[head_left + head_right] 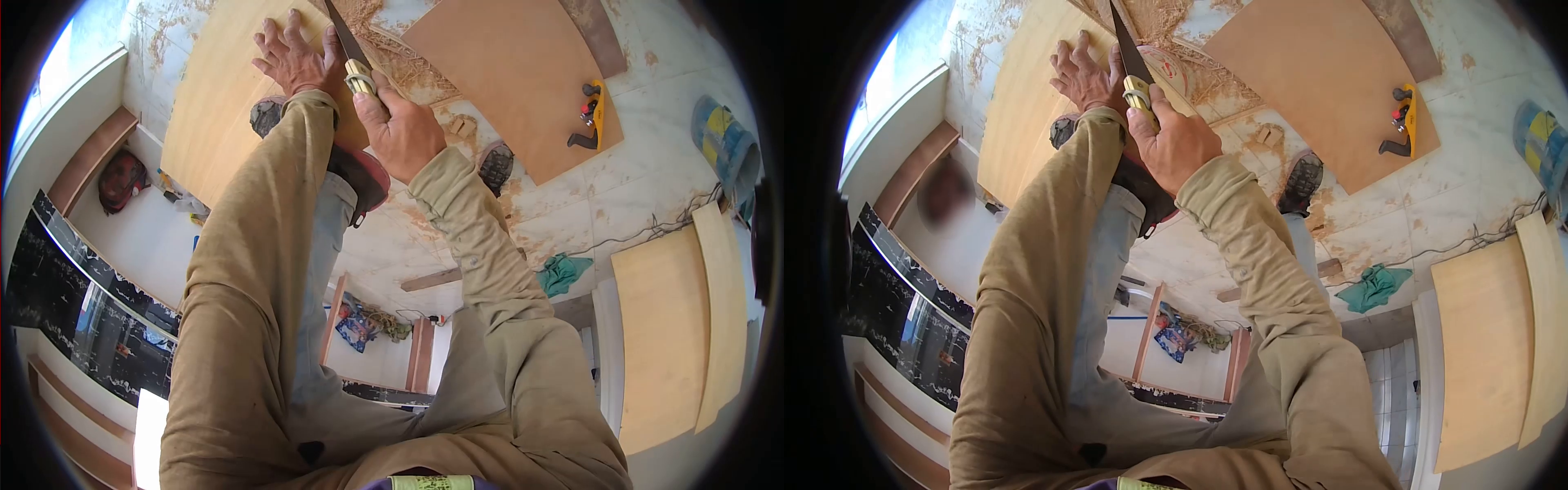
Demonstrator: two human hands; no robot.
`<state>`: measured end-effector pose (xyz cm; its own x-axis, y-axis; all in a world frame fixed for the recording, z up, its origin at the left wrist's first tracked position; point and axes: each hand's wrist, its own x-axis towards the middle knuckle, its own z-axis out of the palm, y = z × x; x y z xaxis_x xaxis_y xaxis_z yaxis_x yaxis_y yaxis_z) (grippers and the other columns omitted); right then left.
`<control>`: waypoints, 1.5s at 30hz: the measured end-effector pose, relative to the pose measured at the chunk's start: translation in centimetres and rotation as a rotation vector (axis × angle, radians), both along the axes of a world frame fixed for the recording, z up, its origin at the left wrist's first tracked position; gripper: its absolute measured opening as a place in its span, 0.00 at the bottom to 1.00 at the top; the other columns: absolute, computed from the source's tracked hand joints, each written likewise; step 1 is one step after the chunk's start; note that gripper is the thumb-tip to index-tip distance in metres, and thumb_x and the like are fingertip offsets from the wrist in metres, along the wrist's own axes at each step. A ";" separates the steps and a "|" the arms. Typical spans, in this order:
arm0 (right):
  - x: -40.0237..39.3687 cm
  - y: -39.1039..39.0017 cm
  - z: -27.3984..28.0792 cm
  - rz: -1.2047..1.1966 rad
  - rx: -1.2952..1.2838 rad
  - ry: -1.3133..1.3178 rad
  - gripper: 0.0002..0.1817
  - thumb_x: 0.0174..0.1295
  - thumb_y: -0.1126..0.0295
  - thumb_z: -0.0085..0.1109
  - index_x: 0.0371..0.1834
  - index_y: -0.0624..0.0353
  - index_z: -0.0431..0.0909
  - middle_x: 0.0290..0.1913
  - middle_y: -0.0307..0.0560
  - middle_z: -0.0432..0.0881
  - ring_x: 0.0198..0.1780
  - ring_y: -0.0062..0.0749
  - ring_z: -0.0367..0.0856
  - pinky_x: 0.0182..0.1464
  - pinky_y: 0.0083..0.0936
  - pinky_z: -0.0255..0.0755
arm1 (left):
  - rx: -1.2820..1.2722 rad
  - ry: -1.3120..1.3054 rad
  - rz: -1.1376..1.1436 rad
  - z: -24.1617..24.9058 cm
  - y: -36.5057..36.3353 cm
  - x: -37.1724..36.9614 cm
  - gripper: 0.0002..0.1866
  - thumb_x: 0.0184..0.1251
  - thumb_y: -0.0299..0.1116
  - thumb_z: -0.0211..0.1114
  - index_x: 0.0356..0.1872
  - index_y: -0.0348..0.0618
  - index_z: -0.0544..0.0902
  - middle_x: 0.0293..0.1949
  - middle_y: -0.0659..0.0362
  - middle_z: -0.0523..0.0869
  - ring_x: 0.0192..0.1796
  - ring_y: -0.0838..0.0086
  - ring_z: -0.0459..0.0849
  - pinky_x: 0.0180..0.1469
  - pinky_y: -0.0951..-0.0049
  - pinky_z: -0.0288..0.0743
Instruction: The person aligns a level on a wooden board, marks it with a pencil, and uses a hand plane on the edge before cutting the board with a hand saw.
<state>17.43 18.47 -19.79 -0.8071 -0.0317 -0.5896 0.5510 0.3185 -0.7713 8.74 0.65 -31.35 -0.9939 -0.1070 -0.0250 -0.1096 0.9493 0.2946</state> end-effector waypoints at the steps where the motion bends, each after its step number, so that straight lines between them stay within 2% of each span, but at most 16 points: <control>1: 0.6 0.1 0.4 -0.009 0.004 0.007 0.34 0.76 0.43 0.49 0.70 0.62 0.77 0.32 0.67 0.87 0.40 0.64 0.88 0.45 0.53 0.82 | -0.005 0.011 0.000 0.1 0.1 -0.1 0.44 0.66 0.71 0.59 0.77 0.56 0.67 0.81 0.46 0.53 0.85 0.39 0.41 0.79 0.26 0.30; 5: 2.9 1.3 2.8 -0.013 -0.007 -0.048 0.34 0.77 0.43 0.49 0.70 0.63 0.77 0.30 0.67 0.86 0.38 0.66 0.88 0.43 0.55 0.81 | -0.014 0.035 -0.008 -0.4 0.1 0.0 0.44 0.66 0.70 0.60 0.78 0.58 0.66 0.80 0.46 0.55 0.84 0.38 0.43 0.79 0.26 0.31; 9: -1.1 -0.6 -0.9 0.017 0.030 -0.001 0.36 0.76 0.42 0.48 0.70 0.63 0.77 0.30 0.68 0.87 0.38 0.67 0.88 0.43 0.55 0.81 | -0.004 0.051 -0.015 -0.2 0.0 -0.3 0.42 0.68 0.67 0.59 0.77 0.57 0.67 0.80 0.46 0.55 0.84 0.38 0.43 0.79 0.27 0.30; 15: 2.4 1.1 2.9 0.014 0.018 -0.063 0.32 0.76 0.45 0.51 0.70 0.60 0.77 0.32 0.67 0.87 0.38 0.66 0.88 0.44 0.56 0.81 | 0.000 0.005 0.035 0.1 0.6 0.2 0.40 0.69 0.64 0.59 0.76 0.54 0.69 0.81 0.47 0.54 0.85 0.41 0.42 0.80 0.29 0.30; 19: -1.9 -1.7 -2.3 0.003 0.110 0.055 0.33 0.75 0.45 0.52 0.70 0.60 0.77 0.32 0.68 0.87 0.36 0.65 0.88 0.42 0.54 0.83 | -0.010 0.009 0.021 -0.5 -0.2 -0.3 0.39 0.69 0.61 0.60 0.76 0.53 0.68 0.81 0.46 0.54 0.85 0.41 0.42 0.81 0.29 0.30; 23: 3.7 1.3 2.7 -0.003 0.011 -0.014 0.34 0.76 0.43 0.50 0.71 0.62 0.77 0.35 0.69 0.88 0.39 0.66 0.88 0.44 0.55 0.83 | 0.002 0.018 0.032 -0.1 0.9 -0.1 0.38 0.70 0.59 0.60 0.76 0.52 0.67 0.81 0.46 0.54 0.85 0.40 0.43 0.81 0.30 0.30; 24: 4.0 1.5 2.9 -0.068 -0.015 0.075 0.36 0.76 0.43 0.49 0.70 0.66 0.76 0.34 0.69 0.87 0.39 0.67 0.88 0.44 0.55 0.83 | -0.002 0.017 0.034 -0.2 0.9 -0.2 0.38 0.70 0.59 0.60 0.76 0.52 0.67 0.81 0.46 0.54 0.85 0.40 0.43 0.81 0.30 0.30; 27: -0.5 -0.3 -0.6 0.017 0.053 0.035 0.35 0.76 0.44 0.49 0.70 0.65 0.76 0.35 0.70 0.87 0.39 0.67 0.88 0.44 0.54 0.83 | 0.000 -0.004 0.014 0.3 0.5 0.7 0.37 0.70 0.58 0.60 0.75 0.52 0.68 0.81 0.47 0.55 0.85 0.41 0.42 0.80 0.29 0.30; 28: -2.0 -1.0 -2.1 0.027 0.065 0.035 0.34 0.76 0.44 0.49 0.71 0.61 0.76 0.35 0.70 0.87 0.40 0.67 0.88 0.45 0.55 0.83 | -0.005 0.002 0.015 -0.2 0.2 0.2 0.37 0.69 0.58 0.60 0.75 0.52 0.68 0.81 0.47 0.55 0.85 0.41 0.42 0.80 0.28 0.30; 31: -0.6 -0.1 -0.9 0.056 0.094 -0.003 0.34 0.76 0.43 0.49 0.72 0.59 0.76 0.34 0.68 0.87 0.39 0.67 0.88 0.45 0.55 0.82 | -0.019 0.031 0.014 -0.5 0.1 0.1 0.37 0.69 0.59 0.61 0.75 0.52 0.69 0.80 0.48 0.57 0.85 0.43 0.44 0.80 0.29 0.32; 32: 1.5 1.1 0.6 0.033 0.039 -0.034 0.35 0.76 0.43 0.50 0.72 0.62 0.75 0.29 0.65 0.87 0.34 0.65 0.88 0.40 0.53 0.81 | -0.023 0.058 0.007 -0.7 0.2 0.1 0.37 0.69 0.59 0.61 0.74 0.53 0.69 0.80 0.48 0.58 0.85 0.44 0.47 0.79 0.30 0.33; 35: 5.3 3.4 2.3 0.015 0.058 -0.022 0.34 0.77 0.44 0.50 0.72 0.62 0.75 0.24 0.61 0.84 0.28 0.61 0.86 0.34 0.51 0.80 | -0.024 0.085 0.015 -1.0 0.2 -0.2 0.37 0.68 0.59 0.63 0.74 0.53 0.70 0.79 0.49 0.59 0.84 0.45 0.48 0.79 0.30 0.34; 36: 4.9 3.0 1.6 0.007 0.067 -0.013 0.33 0.77 0.45 0.51 0.73 0.61 0.75 0.20 0.59 0.82 0.24 0.57 0.85 0.30 0.49 0.78 | -0.026 0.075 0.020 -0.9 0.1 0.3 0.37 0.68 0.59 0.63 0.74 0.52 0.70 0.78 0.49 0.59 0.84 0.45 0.48 0.79 0.31 0.34; 39: 2.5 1.3 1.6 0.011 0.054 0.079 0.34 0.77 0.45 0.52 0.72 0.61 0.75 0.20 0.59 0.82 0.24 0.56 0.85 0.30 0.49 0.78 | -0.046 0.096 0.013 -0.4 0.6 0.0 0.37 0.68 0.57 0.62 0.73 0.50 0.71 0.78 0.48 0.59 0.84 0.45 0.48 0.80 0.31 0.34; 40: 2.5 1.5 2.8 0.037 0.022 -0.058 0.34 0.77 0.44 0.52 0.72 0.61 0.76 0.21 0.59 0.83 0.24 0.56 0.85 0.30 0.49 0.78 | -0.046 0.074 0.027 -0.1 0.9 0.1 0.36 0.68 0.55 0.62 0.73 0.48 0.71 0.78 0.48 0.60 0.84 0.44 0.48 0.80 0.31 0.34; 45: 2.5 1.8 2.3 -0.018 -0.036 -0.024 0.34 0.77 0.43 0.52 0.71 0.63 0.76 0.26 0.63 0.85 0.32 0.61 0.88 0.38 0.51 0.81 | -0.036 0.071 0.026 -0.2 0.8 0.1 0.36 0.68 0.56 0.62 0.73 0.49 0.71 0.79 0.48 0.59 0.84 0.44 0.48 0.80 0.30 0.33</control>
<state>19.91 20.27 -17.52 -0.7935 -0.0383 -0.6074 0.5747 0.2809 -0.7686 8.85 1.41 -31.57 -0.9900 -0.1319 0.0498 -0.1140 0.9565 0.2687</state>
